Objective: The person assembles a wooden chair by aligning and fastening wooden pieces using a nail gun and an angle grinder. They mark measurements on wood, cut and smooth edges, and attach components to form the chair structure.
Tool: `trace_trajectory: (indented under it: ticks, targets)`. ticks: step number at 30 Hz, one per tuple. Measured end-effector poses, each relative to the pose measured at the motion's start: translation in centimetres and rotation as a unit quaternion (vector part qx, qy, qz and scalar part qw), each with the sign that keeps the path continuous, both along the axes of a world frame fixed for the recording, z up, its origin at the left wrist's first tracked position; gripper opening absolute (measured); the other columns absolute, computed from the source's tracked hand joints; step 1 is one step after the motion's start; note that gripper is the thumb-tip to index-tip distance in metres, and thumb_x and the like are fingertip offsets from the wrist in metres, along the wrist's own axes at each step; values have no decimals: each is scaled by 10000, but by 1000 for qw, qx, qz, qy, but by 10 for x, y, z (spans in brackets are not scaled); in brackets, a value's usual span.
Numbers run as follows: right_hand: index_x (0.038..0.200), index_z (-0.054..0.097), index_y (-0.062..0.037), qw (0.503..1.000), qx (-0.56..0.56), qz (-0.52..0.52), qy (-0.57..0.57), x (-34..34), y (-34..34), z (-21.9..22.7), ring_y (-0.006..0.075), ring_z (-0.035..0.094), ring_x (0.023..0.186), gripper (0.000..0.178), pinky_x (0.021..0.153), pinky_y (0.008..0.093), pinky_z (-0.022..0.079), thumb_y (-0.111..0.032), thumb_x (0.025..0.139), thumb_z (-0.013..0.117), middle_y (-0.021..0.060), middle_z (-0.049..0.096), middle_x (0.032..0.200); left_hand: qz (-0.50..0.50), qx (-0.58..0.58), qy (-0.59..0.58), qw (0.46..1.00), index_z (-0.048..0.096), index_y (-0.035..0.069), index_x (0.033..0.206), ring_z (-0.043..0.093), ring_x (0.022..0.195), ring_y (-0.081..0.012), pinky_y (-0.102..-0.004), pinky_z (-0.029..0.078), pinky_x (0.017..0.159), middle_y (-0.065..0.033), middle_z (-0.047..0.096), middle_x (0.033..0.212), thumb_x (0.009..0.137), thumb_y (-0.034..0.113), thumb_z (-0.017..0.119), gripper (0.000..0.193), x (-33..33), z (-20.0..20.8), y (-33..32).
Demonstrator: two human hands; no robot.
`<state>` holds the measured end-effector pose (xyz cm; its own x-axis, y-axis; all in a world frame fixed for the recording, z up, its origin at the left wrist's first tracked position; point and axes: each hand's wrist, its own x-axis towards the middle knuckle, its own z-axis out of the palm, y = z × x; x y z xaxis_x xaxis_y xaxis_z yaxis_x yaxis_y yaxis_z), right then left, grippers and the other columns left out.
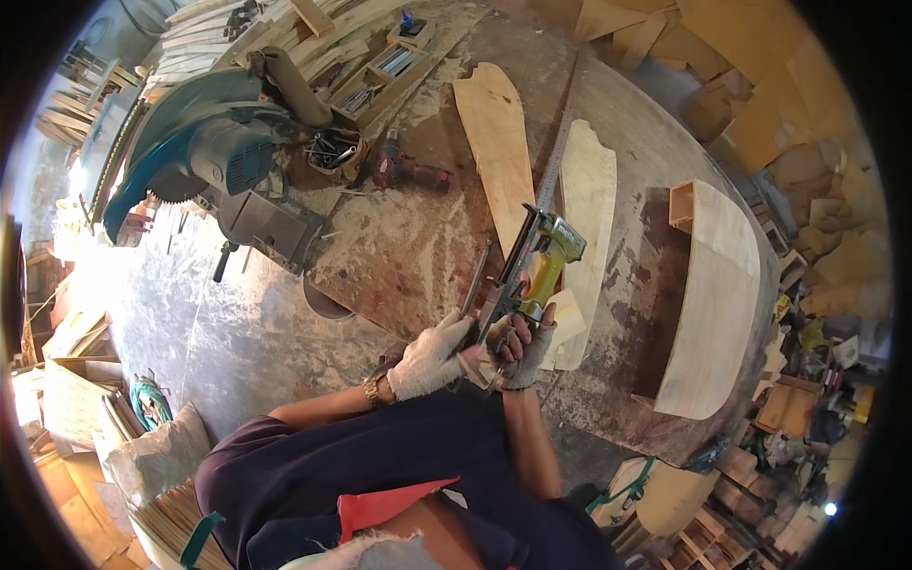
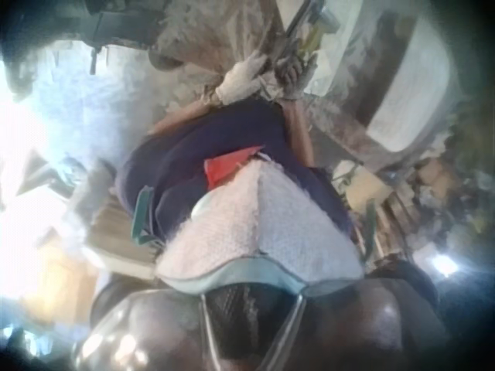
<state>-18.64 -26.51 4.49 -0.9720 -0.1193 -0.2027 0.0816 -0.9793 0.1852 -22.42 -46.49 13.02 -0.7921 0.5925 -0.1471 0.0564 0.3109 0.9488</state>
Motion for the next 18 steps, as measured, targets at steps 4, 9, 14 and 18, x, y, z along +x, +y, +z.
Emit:
trace_trajectory:
  ticks: [4, 9, 14, 18]
  targets:
    - [1501, 493, -146, 998, -35, -37, -39, -7, 0, -19, 67, 296, 351, 642, 327, 245, 279, -603, 1051, 467, -27, 373, 583, -166, -44, 16, 985, 633, 15, 1070, 648, 949, -416, -498, 527, 812, -179, 583, 1067, 973, 371, 657, 370, -41, -12, -26]
    - [862, 617, -25, 997, -30, -40, 59, -19, -5, -53, 69, 333, 332, 618, 314, 241, 297, -598, 1046, 480, -22, 393, 542, -94, -33, 43, 994, 722, 76, 1078, 723, 937, -272, -383, 571, 805, -148, 736, 1006, 963, 300, 681, 255, -196, -62, -50]
    - [1336, 577, -43, 995, -37, -87, 20, -23, -6, -61, 76, 351, 331, 630, 316, 245, 350, -594, 1051, 464, -16, 422, 562, 337, -77, 161, 924, 730, 40, 893, 702, 768, -280, -408, 531, 720, -163, 714, 827, 860, 221, 663, 196, -397, -110, -52]
    - [1534, 440, -90, 992, -47, -110, -29, -27, -9, -58, 67, 332, 333, 675, 318, 249, 352, -573, 1062, 453, -25, 399, 556, 399, -230, 203, 864, 773, 82, 936, 729, 915, -331, -446, 553, 800, -164, 754, 965, 855, 297, 680, 248, -534, -154, -48]
